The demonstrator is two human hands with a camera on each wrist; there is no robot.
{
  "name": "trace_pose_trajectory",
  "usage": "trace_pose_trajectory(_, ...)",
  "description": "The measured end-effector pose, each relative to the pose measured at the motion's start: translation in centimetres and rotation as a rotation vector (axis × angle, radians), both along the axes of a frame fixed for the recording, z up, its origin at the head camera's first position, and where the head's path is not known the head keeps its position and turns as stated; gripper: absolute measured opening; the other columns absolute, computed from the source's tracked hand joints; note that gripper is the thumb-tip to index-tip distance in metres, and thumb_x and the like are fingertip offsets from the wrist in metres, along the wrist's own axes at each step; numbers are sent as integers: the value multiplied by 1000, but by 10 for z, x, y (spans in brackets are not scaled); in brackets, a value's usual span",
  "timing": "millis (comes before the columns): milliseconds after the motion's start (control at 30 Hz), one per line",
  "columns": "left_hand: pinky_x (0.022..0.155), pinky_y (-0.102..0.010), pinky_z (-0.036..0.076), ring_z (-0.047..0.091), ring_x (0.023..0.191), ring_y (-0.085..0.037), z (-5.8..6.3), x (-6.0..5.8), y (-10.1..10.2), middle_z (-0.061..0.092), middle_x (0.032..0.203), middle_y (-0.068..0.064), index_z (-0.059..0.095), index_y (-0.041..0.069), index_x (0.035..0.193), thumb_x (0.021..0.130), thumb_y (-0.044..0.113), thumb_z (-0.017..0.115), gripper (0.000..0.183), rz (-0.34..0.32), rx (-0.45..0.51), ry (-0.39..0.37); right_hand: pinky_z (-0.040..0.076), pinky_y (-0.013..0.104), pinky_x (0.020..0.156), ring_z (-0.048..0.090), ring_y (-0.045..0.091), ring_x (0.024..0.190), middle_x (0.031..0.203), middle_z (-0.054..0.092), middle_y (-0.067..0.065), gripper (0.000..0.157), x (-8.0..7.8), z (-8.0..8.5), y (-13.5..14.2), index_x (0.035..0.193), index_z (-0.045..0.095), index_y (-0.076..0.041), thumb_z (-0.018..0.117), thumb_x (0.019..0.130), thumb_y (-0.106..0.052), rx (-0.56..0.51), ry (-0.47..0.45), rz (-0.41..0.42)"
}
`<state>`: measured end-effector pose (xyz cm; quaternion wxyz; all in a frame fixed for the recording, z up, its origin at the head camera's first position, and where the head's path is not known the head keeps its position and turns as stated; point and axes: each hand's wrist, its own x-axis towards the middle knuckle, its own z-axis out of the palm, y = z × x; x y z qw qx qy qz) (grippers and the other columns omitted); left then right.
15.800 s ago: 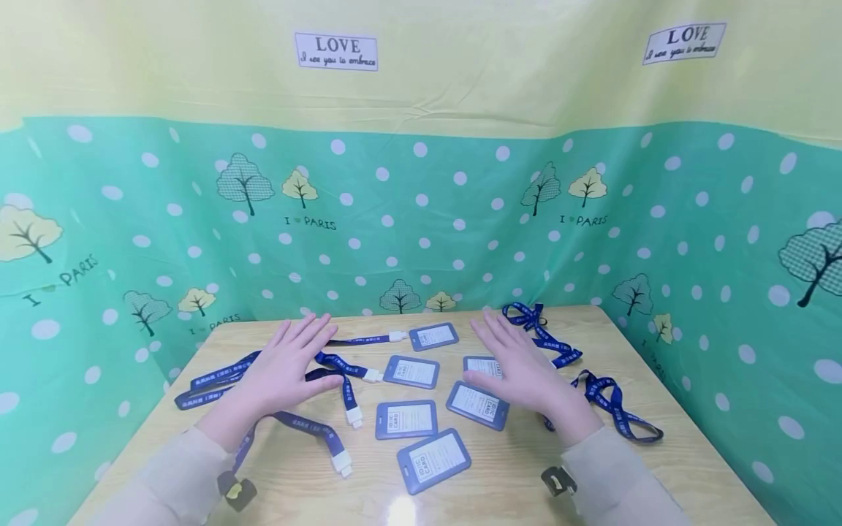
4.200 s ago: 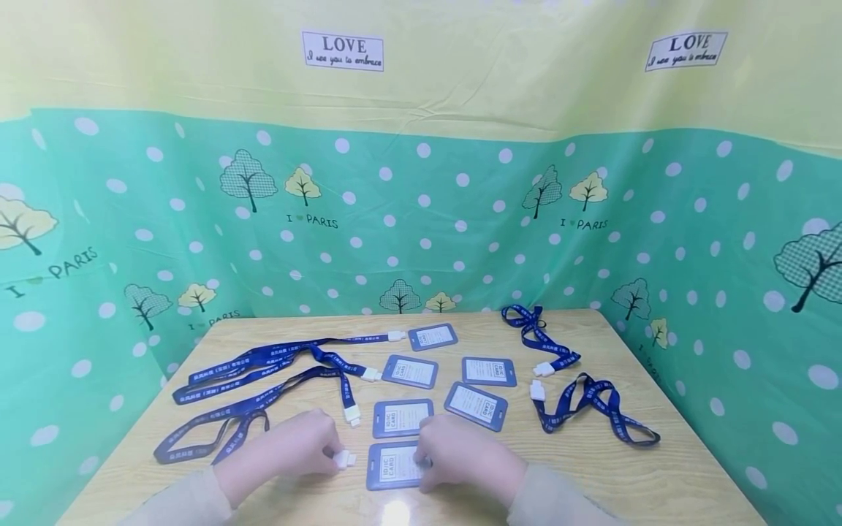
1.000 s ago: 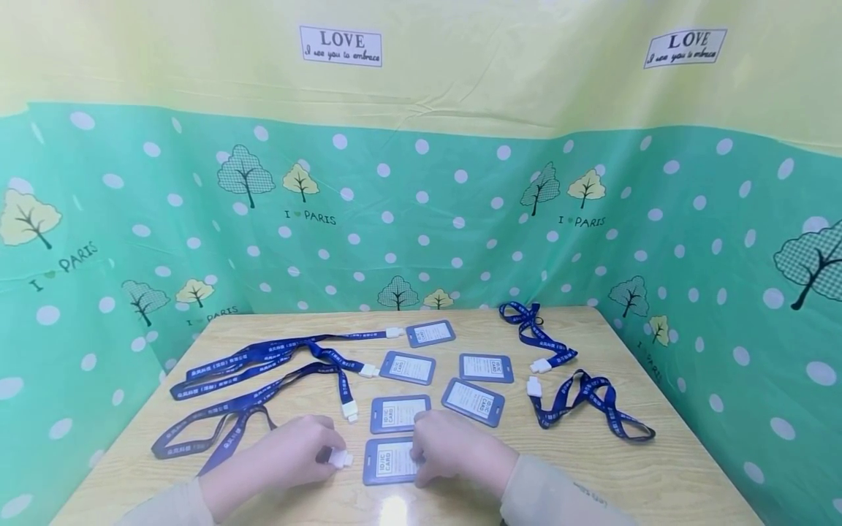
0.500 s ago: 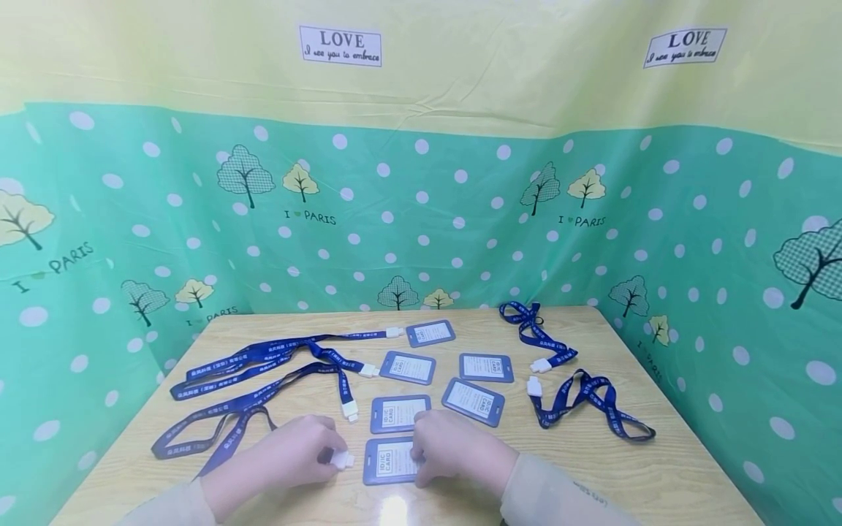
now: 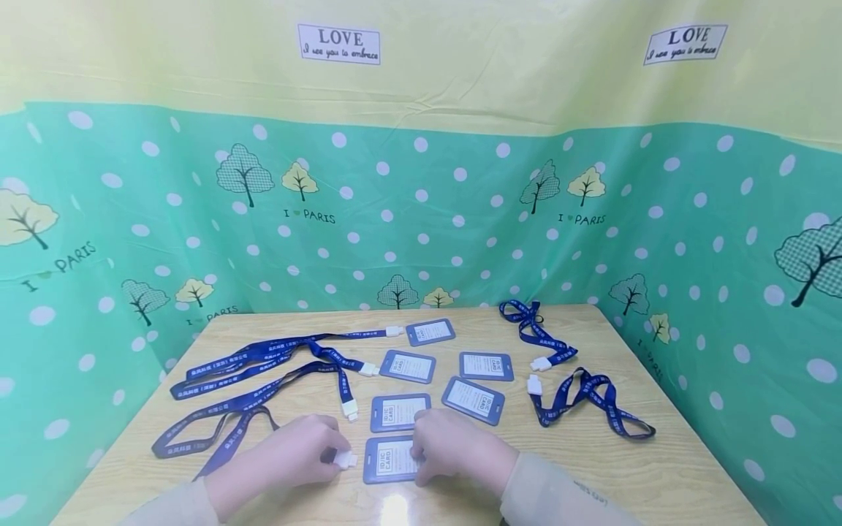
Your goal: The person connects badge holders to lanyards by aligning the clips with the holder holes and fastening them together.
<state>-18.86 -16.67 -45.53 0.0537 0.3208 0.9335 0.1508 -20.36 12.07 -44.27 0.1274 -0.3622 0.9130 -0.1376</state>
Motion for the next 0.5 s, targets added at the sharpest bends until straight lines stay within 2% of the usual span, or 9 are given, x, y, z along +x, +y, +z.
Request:
trace_pose_trajectory(333, 61, -21, 47, 48, 68, -2, 1, 1, 3, 56, 79, 15, 82, 19, 101, 74, 21, 84, 27, -19, -3, 13, 50, 18, 68, 53, -1, 73, 89, 57, -16, 36, 1, 2, -1, 104, 81, -22, 92, 71, -32, -1, -23, -18)
trace_pose_trajectory(500, 64, -22, 48, 49, 69, -2, 2, 0, 4, 58, 82, 14, 81, 19, 104, 75, 22, 85, 29, -7, -9, -11, 50, 18, 69, 53, -1, 74, 90, 58, -16, 36, 2, 4, 0, 104, 81, -22, 92, 71, -31, -2, -22, -16)
